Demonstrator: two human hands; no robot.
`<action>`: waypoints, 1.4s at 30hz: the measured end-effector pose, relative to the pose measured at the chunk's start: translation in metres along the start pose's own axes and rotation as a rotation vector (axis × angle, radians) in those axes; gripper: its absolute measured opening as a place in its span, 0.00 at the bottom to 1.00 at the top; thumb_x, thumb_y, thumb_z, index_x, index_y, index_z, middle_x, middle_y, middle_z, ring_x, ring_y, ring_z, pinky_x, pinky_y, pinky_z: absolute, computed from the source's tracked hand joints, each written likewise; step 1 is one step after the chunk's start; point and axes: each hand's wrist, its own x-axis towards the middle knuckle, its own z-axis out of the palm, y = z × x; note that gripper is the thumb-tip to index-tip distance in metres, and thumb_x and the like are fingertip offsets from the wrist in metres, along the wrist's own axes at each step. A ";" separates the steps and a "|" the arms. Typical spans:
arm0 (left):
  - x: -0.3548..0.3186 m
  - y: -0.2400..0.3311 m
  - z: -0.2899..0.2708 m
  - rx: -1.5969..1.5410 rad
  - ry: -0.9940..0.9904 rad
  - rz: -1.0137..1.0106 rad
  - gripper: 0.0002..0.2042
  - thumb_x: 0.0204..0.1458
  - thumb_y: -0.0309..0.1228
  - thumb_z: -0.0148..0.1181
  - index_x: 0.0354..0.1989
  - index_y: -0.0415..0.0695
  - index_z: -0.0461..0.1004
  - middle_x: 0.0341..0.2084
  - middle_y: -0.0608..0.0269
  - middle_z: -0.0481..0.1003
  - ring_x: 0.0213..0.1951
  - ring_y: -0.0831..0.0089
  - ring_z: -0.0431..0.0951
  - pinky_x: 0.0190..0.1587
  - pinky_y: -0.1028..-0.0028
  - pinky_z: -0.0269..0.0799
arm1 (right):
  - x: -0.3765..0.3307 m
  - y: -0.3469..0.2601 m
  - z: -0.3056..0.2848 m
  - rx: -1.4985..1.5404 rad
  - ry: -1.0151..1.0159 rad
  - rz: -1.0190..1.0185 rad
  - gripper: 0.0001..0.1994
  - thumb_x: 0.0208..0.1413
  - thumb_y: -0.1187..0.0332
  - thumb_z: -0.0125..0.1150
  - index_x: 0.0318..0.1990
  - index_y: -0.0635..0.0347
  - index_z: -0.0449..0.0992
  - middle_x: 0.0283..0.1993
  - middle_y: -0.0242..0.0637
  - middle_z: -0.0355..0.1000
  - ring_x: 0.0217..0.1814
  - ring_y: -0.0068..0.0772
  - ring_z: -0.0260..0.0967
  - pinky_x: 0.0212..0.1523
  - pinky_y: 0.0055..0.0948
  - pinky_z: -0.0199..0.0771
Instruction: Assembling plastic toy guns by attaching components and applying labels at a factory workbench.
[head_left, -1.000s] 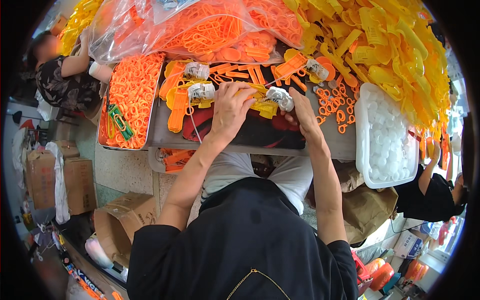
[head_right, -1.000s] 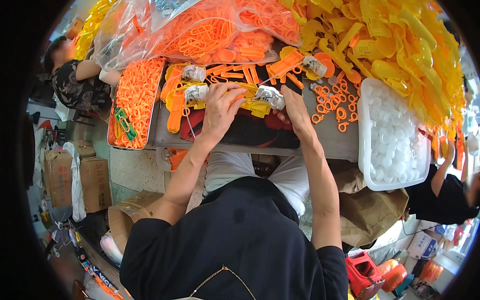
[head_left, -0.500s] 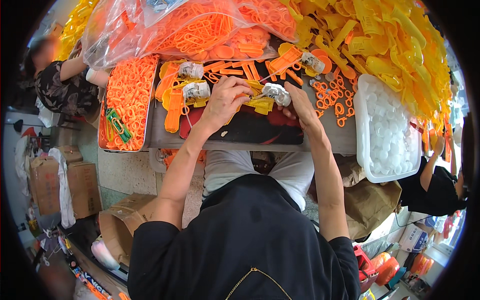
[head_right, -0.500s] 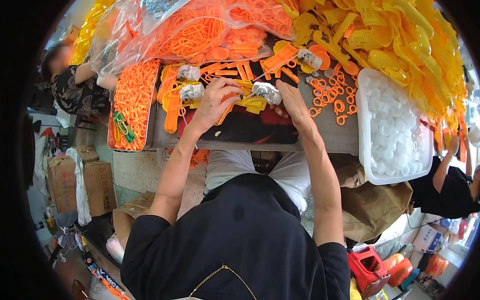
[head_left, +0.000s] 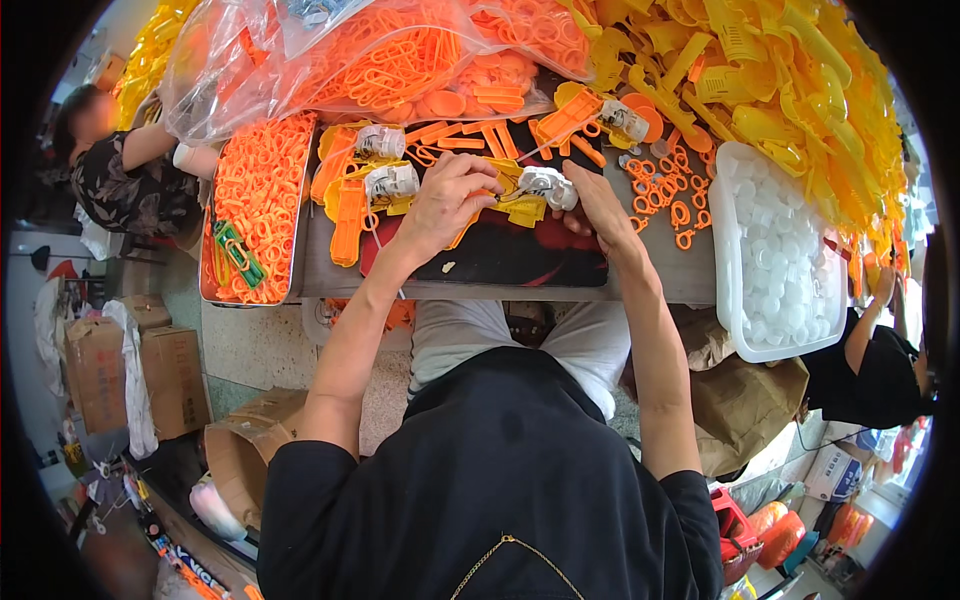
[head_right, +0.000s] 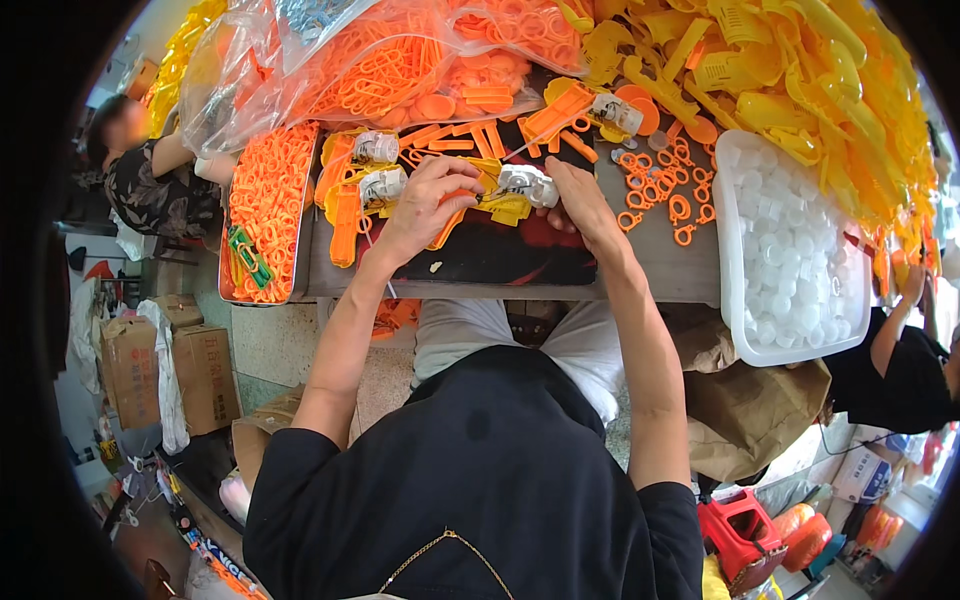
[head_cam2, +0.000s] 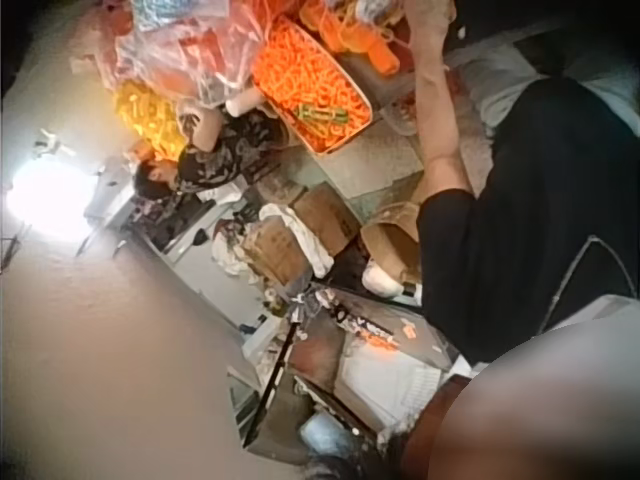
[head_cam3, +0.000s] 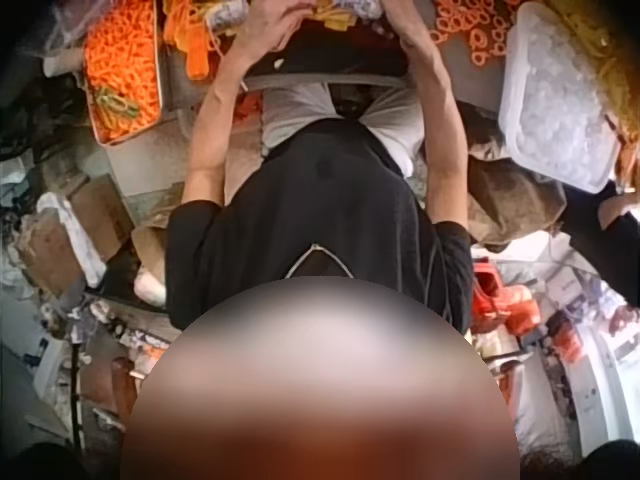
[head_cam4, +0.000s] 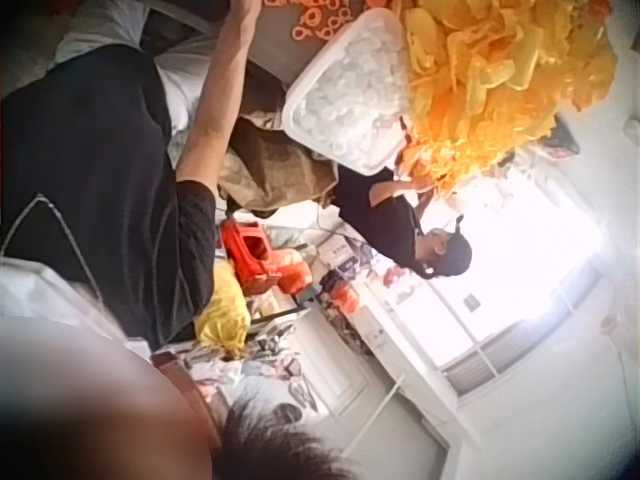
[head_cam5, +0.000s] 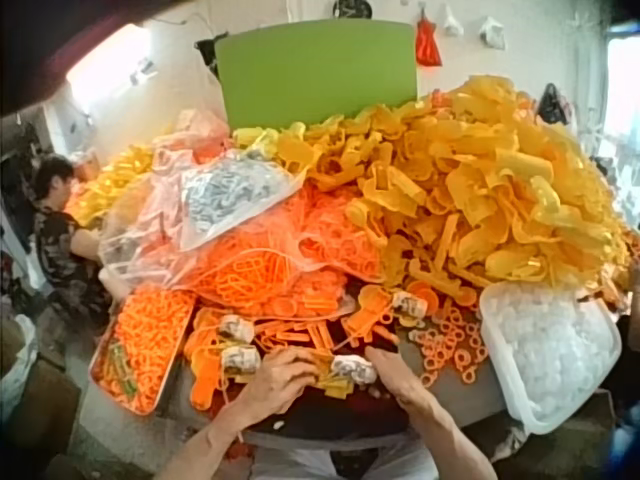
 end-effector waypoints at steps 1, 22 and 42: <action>0.000 0.001 0.000 -0.005 -0.009 -0.004 0.08 0.53 0.25 0.66 0.41 0.40 0.81 0.46 0.62 0.76 0.51 0.62 0.75 0.56 0.64 0.70 | 0.000 0.001 0.000 0.001 0.001 0.000 0.23 0.71 0.49 0.43 0.41 0.61 0.72 0.24 0.34 0.73 0.15 0.17 0.60 0.14 0.21 0.52; -0.009 -0.001 0.009 -0.079 0.094 0.035 0.08 0.51 0.20 0.66 0.40 0.37 0.80 0.46 0.59 0.78 0.51 0.59 0.76 0.55 0.64 0.72 | -0.001 0.003 0.005 -0.018 0.059 -0.025 0.23 0.71 0.48 0.44 0.38 0.58 0.75 0.22 0.30 0.71 0.14 0.16 0.59 0.13 0.19 0.48; -0.011 -0.005 0.017 -0.079 0.170 0.060 0.09 0.48 0.20 0.67 0.39 0.39 0.80 0.44 0.60 0.79 0.49 0.59 0.77 0.53 0.64 0.72 | -0.006 0.000 0.007 -0.022 0.058 -0.025 0.23 0.71 0.48 0.45 0.40 0.60 0.74 0.24 0.33 0.72 0.16 0.16 0.59 0.16 0.20 0.54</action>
